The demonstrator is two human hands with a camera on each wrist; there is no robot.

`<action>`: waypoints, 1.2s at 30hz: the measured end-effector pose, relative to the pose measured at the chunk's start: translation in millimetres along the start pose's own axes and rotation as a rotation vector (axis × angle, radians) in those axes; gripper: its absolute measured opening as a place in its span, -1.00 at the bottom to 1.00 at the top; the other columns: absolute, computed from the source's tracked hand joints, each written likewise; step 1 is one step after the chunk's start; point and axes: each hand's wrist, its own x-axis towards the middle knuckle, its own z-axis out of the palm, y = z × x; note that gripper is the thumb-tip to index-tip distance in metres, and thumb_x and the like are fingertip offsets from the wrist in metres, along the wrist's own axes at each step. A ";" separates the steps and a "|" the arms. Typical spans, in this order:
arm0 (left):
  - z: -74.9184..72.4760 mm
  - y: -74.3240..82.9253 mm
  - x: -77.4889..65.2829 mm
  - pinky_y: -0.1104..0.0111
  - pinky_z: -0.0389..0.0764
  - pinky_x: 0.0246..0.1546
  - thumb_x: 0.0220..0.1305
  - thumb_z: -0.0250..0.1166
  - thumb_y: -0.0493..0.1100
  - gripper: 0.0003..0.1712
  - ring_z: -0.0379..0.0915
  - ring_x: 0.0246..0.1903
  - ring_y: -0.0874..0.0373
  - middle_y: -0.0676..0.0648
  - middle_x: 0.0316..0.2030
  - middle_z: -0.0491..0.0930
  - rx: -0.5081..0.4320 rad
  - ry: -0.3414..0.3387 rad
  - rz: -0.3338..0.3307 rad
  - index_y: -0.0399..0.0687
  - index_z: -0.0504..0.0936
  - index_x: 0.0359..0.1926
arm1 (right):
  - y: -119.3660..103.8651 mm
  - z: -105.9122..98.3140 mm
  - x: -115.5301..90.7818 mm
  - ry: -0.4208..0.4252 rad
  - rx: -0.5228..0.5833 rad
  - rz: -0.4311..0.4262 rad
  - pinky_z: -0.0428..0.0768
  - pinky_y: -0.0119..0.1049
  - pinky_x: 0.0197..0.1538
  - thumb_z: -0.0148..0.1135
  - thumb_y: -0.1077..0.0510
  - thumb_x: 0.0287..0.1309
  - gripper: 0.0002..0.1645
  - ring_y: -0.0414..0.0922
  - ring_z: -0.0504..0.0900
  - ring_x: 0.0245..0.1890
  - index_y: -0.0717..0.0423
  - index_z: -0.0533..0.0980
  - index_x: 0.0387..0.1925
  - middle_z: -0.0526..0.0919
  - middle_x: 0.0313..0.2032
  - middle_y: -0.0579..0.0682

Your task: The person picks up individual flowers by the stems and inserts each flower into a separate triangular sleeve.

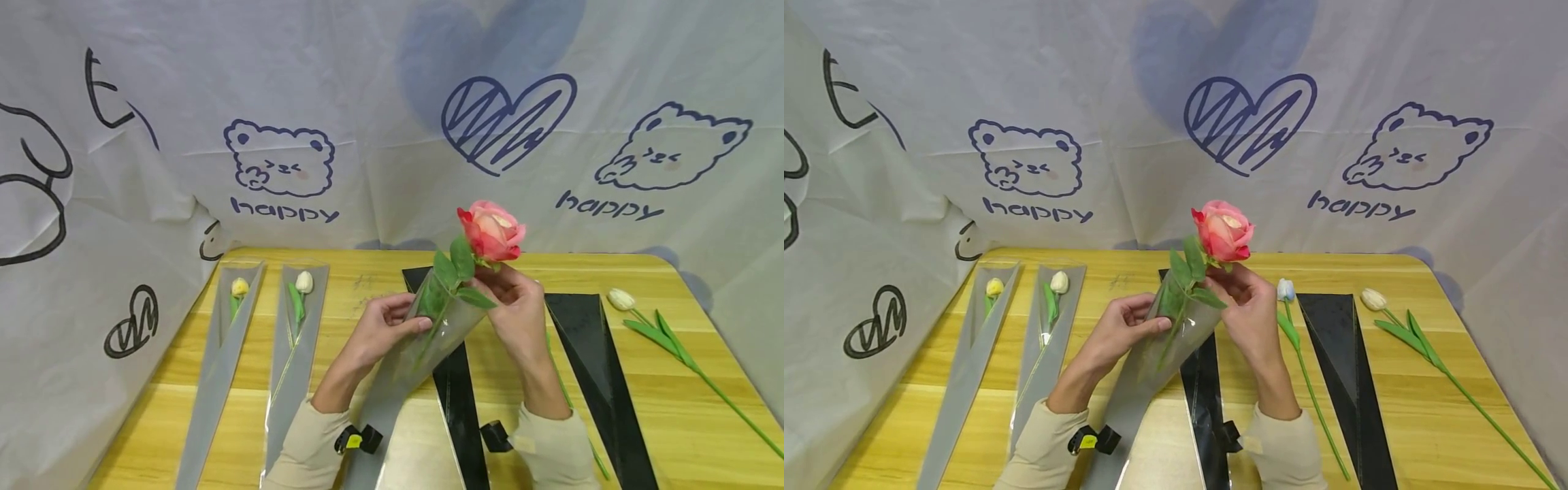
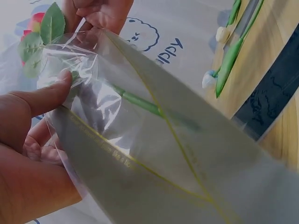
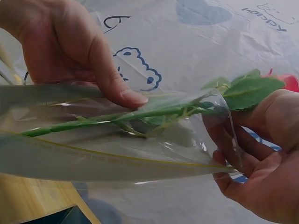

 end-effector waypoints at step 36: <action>6.2 7.0 -3.1 0.35 0.64 -0.14 0.30 0.39 -0.42 -0.57 0.68 -0.07 0.05 -0.28 0.03 0.67 -0.059 -0.041 0.061 -0.40 0.57 0.17 | -6.9 -17.2 3.6 -0.312 -0.130 0.368 0.61 -0.42 -0.11 0.23 0.47 0.26 -0.61 -0.18 0.55 -0.15 0.63 0.50 0.10 0.64 0.00 0.32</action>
